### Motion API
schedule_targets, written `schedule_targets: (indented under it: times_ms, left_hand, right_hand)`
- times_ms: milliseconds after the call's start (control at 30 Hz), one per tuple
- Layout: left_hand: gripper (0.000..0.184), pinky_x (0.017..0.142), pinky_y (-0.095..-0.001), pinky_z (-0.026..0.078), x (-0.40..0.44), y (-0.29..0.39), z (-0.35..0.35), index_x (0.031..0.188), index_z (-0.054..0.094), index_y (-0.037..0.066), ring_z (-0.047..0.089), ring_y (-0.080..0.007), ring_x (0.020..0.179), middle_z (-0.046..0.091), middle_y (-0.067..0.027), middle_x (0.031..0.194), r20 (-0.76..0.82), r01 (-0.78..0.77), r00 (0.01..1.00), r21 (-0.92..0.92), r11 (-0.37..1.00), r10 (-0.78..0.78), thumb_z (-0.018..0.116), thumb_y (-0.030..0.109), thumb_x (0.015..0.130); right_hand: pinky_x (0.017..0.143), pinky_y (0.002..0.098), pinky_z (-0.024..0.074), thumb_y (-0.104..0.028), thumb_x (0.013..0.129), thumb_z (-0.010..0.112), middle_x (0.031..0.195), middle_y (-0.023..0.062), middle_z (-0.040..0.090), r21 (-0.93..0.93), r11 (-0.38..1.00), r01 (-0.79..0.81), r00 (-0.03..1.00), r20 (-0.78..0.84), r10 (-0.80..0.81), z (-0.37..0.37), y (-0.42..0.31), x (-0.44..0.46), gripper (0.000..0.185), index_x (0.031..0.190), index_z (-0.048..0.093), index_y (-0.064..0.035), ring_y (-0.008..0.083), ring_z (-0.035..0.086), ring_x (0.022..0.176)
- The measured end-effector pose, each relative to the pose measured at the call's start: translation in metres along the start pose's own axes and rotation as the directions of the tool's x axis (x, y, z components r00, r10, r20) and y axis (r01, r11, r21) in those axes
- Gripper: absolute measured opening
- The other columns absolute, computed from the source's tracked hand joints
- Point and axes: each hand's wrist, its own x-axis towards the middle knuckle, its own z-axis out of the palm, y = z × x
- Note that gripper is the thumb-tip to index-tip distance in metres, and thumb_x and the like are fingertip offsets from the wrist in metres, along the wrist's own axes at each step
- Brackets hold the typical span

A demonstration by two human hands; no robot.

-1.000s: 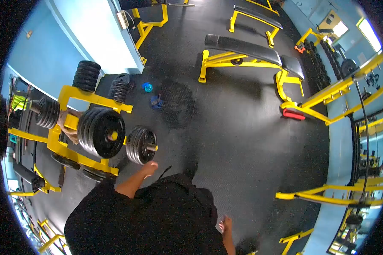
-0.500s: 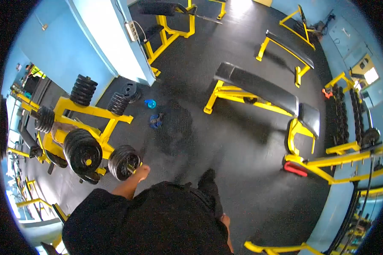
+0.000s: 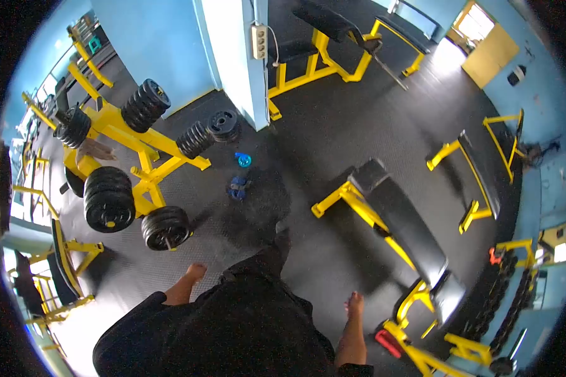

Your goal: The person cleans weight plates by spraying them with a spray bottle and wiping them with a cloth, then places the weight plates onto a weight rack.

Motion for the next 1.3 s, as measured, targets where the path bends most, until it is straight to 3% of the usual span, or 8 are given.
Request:
schedule_targets:
  times_ms: [233,333,467,600,633,867,1033,1300]
  left_hand:
    - [0.033,0.074,-0.0409,0.055,0.056,0.164,-0.009,0.105,0.071,0.004,0.07,-0.025,0.081,0.072,-0.0125,0.087,0.055,-0.005,0.998,-0.17,0.985,0.014,0.063,0.031,0.089]
    - [0.033,0.086,-0.0375,0.053,0.078,0.261,-0.037,0.114,0.067,0.005,0.068,-0.0224,0.096,0.071,-0.0116,0.101,-0.086,-0.181,0.983,-0.452,0.873,0.16,0.064,0.03,0.092]
    - [0.033,0.091,-0.0368,0.05,0.084,0.363,-0.094,0.118,0.065,0.005,0.065,-0.022,0.103,0.07,-0.0117,0.107,-0.259,-0.429,0.901,-0.424,0.797,0.347,0.063,0.029,0.095]
    - [0.032,0.088,-0.0375,0.051,0.106,0.395,-0.118,0.117,0.065,0.005,0.066,-0.0228,0.099,0.07,-0.0114,0.103,-0.326,-0.351,0.923,-0.496,0.794,0.205,0.064,0.028,0.094]
    - [0.031,0.086,-0.0377,0.051,0.116,0.392,-0.112,0.116,0.066,0.006,0.067,-0.0235,0.097,0.07,-0.0114,0.101,-0.338,-0.297,0.934,-0.561,0.773,0.113,0.064,0.028,0.094]
    - [0.031,0.086,-0.0356,0.052,0.139,0.4,-0.042,0.113,0.066,0.003,0.068,-0.0246,0.094,0.07,-0.0121,0.098,-0.374,-0.034,0.851,-0.74,0.672,-0.368,0.064,0.027,0.094]
    - [0.032,0.087,-0.0347,0.052,0.113,0.481,-0.031,0.117,0.064,0.002,0.067,-0.022,0.095,0.07,-0.0108,0.103,-0.123,0.094,0.801,-0.941,0.326,-0.585,0.064,0.025,0.095]
    - [0.026,0.077,-0.03,0.05,0.114,0.564,0.006,0.117,0.063,0.005,0.06,-0.0131,0.086,0.066,-0.0049,0.096,-0.092,-0.198,0.644,-0.979,-0.05,-0.759,0.065,0.02,0.096]
  right_hand:
    - [0.052,0.0371,0.053,-0.046,0.099,0.053,0.086,0.0098,0.067,-0.149,0.987,0.051,0.988,0.149,-0.029,0.061,-0.153,0.03,0.039,0.103,0.058,-0.0074,0.0229,0.066,0.065]
    - [0.057,0.0389,0.0467,-0.046,0.099,0.054,0.073,0.0075,0.063,-0.508,0.775,0.377,0.925,0.259,-0.28,0.062,-0.131,0.141,0.045,0.08,0.064,-0.0067,0.0199,0.06,0.063]
    - [0.056,0.0369,0.0468,-0.042,0.1,0.052,0.072,0.0061,0.059,-0.385,0.633,0.671,0.74,0.401,-0.541,0.084,-0.255,0.145,0.037,0.087,0.062,-0.0089,0.0201,0.06,0.064]
    - [0.048,0.0325,0.0495,-0.033,0.099,0.055,0.073,0.0074,0.058,-0.168,0.978,0.127,0.926,0.374,-0.056,0.139,-0.398,0.175,0.026,0.102,0.059,-0.0076,0.0186,0.062,0.06]
    - [0.05,0.0312,0.0496,-0.033,0.101,0.045,0.086,0.0109,0.065,-0.36,0.829,0.428,0.843,0.489,-0.223,0.155,-0.421,0.198,0.033,0.114,0.058,-0.0052,0.0185,0.064,0.059]
    - [0.05,0.0312,0.0493,-0.041,0.099,0.056,0.078,0.0056,0.061,-0.58,0.364,0.729,0.678,0.686,-0.264,0.335,-0.649,0.36,0.039,0.109,0.06,-0.0039,0.0151,0.059,0.059]
    - [0.053,0.0267,0.0504,-0.039,0.099,0.058,0.079,0.0034,0.061,-0.473,0.45,0.758,0.575,0.81,-0.118,0.43,-0.819,0.261,0.036,0.107,0.061,-0.0044,0.0121,0.059,0.062]
    - [0.055,0.0301,0.0521,-0.033,0.099,0.061,0.08,0.0041,0.062,-0.367,-0.208,0.907,0.381,0.924,0.031,0.573,-0.895,0.283,0.03,0.102,0.063,-0.0035,0.0137,0.061,0.065]
